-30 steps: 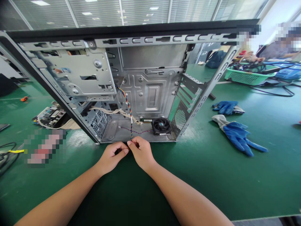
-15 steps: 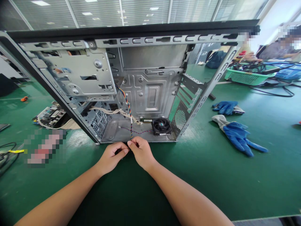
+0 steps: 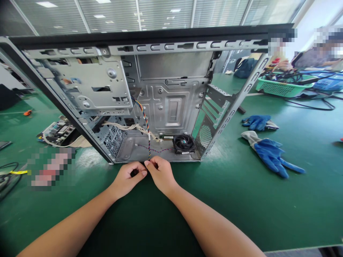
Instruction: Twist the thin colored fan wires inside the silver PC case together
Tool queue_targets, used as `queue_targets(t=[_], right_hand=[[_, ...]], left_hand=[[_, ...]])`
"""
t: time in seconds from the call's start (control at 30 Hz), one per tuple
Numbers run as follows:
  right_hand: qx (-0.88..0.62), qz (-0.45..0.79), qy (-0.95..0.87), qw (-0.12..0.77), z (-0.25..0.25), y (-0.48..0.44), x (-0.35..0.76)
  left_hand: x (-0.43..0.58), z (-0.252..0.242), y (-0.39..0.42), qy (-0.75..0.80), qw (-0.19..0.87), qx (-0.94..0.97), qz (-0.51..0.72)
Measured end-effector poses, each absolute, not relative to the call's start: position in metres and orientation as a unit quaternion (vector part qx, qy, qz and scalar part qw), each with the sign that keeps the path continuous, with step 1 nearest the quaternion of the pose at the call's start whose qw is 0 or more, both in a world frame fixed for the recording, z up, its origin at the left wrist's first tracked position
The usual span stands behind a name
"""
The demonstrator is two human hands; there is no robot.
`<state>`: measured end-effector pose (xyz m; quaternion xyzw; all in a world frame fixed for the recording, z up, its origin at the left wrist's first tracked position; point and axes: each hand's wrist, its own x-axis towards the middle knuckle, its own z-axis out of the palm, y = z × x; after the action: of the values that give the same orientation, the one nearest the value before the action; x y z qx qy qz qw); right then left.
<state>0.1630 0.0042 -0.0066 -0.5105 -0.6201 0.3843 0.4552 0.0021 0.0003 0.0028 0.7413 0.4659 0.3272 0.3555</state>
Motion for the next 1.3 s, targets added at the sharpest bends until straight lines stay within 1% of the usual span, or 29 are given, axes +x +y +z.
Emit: queue_targets(t=[0.73,1.0,1.3], right_hand=[[-0.499,0.381,-0.641,0.441,-0.0061,0.0033,0.1634],[-0.502,0.394,-0.63,0.443,-0.0073,0.0037,0.1639],[-0.506,0.386,-0.629,0.446,-0.0083,0.0044,0.1636]], left_hand=[[0.0023,0.0051,0.0009,0.463,0.369,0.745,0.307],[0.002,0.0041,0.0007,0.464,0.34,0.753,0.319],[0.0021,0.0028,0.001,0.46,0.336,0.757,0.319]])
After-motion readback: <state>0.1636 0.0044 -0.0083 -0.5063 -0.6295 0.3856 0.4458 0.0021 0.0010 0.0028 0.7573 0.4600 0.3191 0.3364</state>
